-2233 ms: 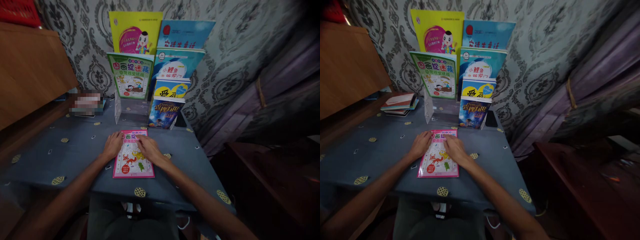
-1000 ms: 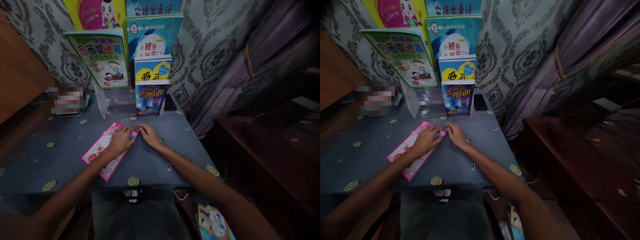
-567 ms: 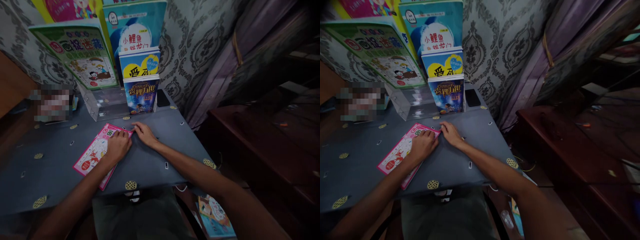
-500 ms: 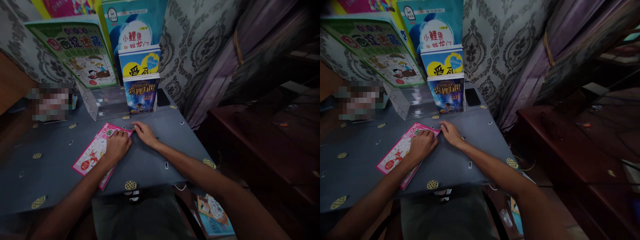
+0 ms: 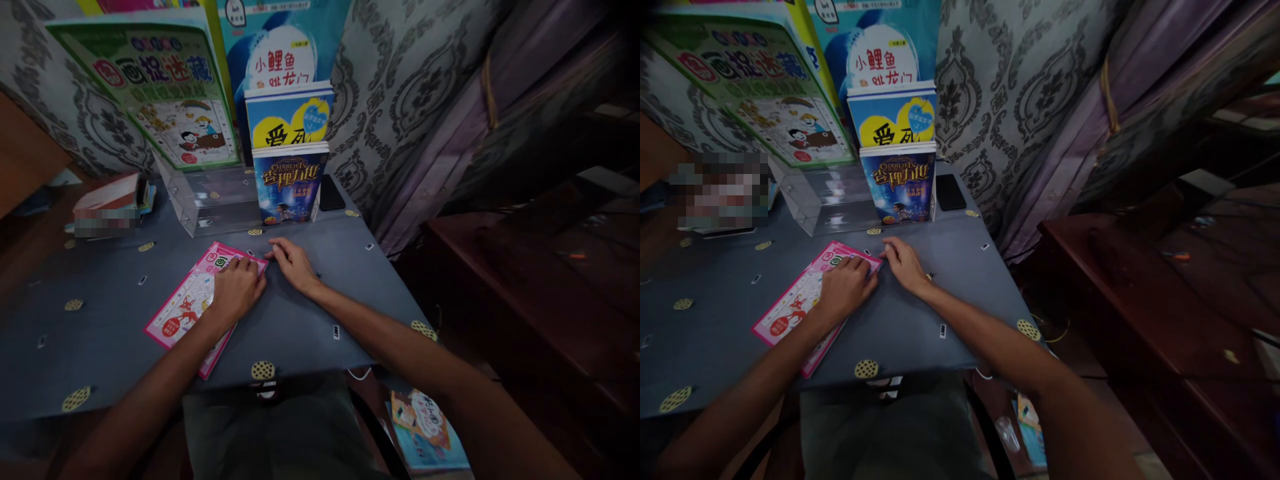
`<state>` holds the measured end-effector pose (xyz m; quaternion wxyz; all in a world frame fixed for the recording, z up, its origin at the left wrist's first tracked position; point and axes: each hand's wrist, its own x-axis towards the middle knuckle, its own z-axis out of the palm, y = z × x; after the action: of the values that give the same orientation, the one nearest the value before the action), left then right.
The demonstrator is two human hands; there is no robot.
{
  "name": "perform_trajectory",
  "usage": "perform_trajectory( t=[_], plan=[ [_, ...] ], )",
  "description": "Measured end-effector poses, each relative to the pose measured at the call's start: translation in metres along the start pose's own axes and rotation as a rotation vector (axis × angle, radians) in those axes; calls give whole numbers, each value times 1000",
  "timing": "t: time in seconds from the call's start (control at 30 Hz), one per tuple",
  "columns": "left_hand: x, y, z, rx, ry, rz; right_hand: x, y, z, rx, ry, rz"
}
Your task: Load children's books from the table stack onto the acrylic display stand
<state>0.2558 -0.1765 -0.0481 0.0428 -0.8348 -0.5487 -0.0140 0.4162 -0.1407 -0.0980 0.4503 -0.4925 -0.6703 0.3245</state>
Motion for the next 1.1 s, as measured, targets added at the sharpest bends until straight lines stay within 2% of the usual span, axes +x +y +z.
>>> perform_trajectory(
  t=[0.1, 0.3, 0.4, 0.5, 0.6, 0.7, 0.87, 1.1],
  plan=[
    [-1, 1, 0, 22, -3, 7, -3, -4, -1, -143, 21, -97],
    [-3, -3, -2, 54, -7, 57, -5, -10, -2, -517, -146, -215],
    [-9, -23, 0, -28, 2, 183, -10, -20, 0, -677, -163, -248],
    [-24, -58, 9, -164, 70, 240, -20, -31, 4, -810, -183, -268],
    [-44, -92, 26, -263, 137, 218, -24, -37, 10, -845, -250, -300],
    [-57, -110, 45, -324, 199, 203, -13, -34, 16, -833, -324, -350],
    [-55, -113, 61, -312, 282, 124, 18, -23, 28, -809, -350, -411],
    [-33, -126, 57, -354, 204, 126, 30, -21, 41, -839, -324, -409]
  ],
)
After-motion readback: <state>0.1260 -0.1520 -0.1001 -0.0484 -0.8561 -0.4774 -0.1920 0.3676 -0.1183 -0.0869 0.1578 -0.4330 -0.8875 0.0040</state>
